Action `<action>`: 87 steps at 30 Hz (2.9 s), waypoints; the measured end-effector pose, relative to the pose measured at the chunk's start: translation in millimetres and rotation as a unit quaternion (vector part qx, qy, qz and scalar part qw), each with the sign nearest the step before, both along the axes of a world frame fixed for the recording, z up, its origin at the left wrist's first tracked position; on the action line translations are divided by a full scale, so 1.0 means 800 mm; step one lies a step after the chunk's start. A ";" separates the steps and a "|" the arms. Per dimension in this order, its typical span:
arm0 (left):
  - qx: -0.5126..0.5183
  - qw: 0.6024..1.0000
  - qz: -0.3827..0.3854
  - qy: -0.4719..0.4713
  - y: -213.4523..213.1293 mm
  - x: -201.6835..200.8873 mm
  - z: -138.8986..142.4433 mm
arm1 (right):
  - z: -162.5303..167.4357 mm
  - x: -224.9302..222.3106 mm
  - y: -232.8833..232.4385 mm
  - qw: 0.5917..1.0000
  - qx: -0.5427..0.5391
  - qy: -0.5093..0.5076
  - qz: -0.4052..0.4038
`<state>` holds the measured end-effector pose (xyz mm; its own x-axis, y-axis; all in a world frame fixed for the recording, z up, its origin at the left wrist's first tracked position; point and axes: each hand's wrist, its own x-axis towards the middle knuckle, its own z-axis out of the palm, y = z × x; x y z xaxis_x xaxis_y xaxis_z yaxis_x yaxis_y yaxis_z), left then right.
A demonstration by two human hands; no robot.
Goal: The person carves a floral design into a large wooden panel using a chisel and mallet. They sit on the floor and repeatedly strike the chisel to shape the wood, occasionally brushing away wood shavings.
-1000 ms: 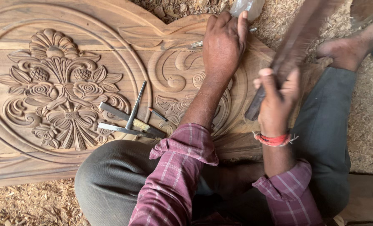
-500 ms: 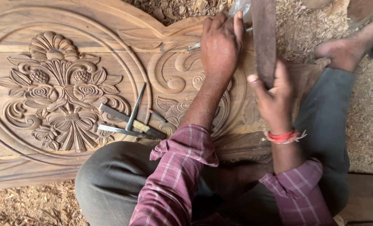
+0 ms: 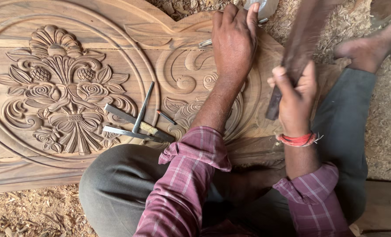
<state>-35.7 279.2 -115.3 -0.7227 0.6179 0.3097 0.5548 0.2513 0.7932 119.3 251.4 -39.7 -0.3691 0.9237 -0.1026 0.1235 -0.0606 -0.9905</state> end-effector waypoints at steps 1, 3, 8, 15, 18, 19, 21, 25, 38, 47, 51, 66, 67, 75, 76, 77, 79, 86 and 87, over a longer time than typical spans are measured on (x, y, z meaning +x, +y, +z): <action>0.002 1.000 -0.005 0.001 0.000 0.000 0.000 | -0.001 -0.003 -0.001 0.997 -0.030 0.053 -0.038; 0.009 1.000 0.005 0.012 0.002 -0.001 -0.001 | -0.004 -0.008 -0.001 0.997 -0.029 0.059 -0.037; -0.012 1.000 0.006 0.023 0.004 -0.001 -0.006 | 0.004 0.000 0.010 0.990 0.016 -0.115 0.083; -0.026 0.999 0.004 0.033 0.008 -0.001 -0.015 | -0.002 0.002 0.012 0.995 -0.009 -0.080 0.056; -0.017 0.999 0.015 0.023 0.009 -0.002 -0.014 | 0.000 0.006 0.018 0.986 0.032 -0.134 0.095; -0.017 1.000 0.020 0.014 0.008 -0.001 -0.013 | 0.001 0.007 0.019 0.987 0.040 -0.131 0.089; -0.014 0.999 0.034 0.006 0.005 0.001 -0.009 | -0.001 0.007 0.020 0.999 -0.008 -0.023 0.033; -0.009 0.999 0.040 -0.002 0.004 0.002 -0.003 | -0.005 0.005 0.027 0.994 0.018 -0.079 0.073; -0.012 0.997 0.071 -0.012 0.006 -0.003 0.000 | 0.019 0.003 0.048 0.985 0.017 -0.131 0.115; -0.011 0.995 0.090 -0.034 0.008 -0.012 0.010 | 0.032 -0.003 0.056 0.971 0.052 -0.175 0.154; -0.045 0.994 0.093 -0.023 0.008 -0.012 0.010 | 0.034 -0.006 0.060 0.966 0.025 -0.199 0.164; 0.138 0.982 0.133 0.006 -0.013 -0.077 0.021 | 0.018 0.045 -0.020 0.982 -0.181 -0.011 -0.052; 0.235 0.962 0.103 -0.098 -0.019 -0.093 0.029 | 0.013 0.058 -0.037 0.980 -0.193 -0.010 -0.056; 0.315 0.791 0.174 -0.495 -0.103 -0.169 0.067 | -0.035 0.125 -0.121 0.951 -0.290 0.001 -0.107; 0.309 0.772 0.180 -0.524 -0.115 -0.163 0.070 | -0.043 0.126 -0.121 0.949 -0.295 0.011 -0.114; 0.320 0.765 0.138 -0.542 -0.132 -0.155 0.072 | -0.051 0.125 -0.119 0.949 -0.293 0.015 -0.112; 0.313 0.740 0.089 -0.589 -0.163 -0.136 0.078 | -0.065 0.124 -0.113 0.951 -0.290 0.021 -0.111; 0.223 0.683 0.035 -0.695 -0.257 -0.080 0.070 | -0.098 0.116 -0.106 0.957 -0.271 0.023 -0.104; 0.194 0.676 0.070 -0.708 -0.266 -0.068 0.063 | -0.102 0.114 -0.107 0.962 -0.252 0.008 -0.103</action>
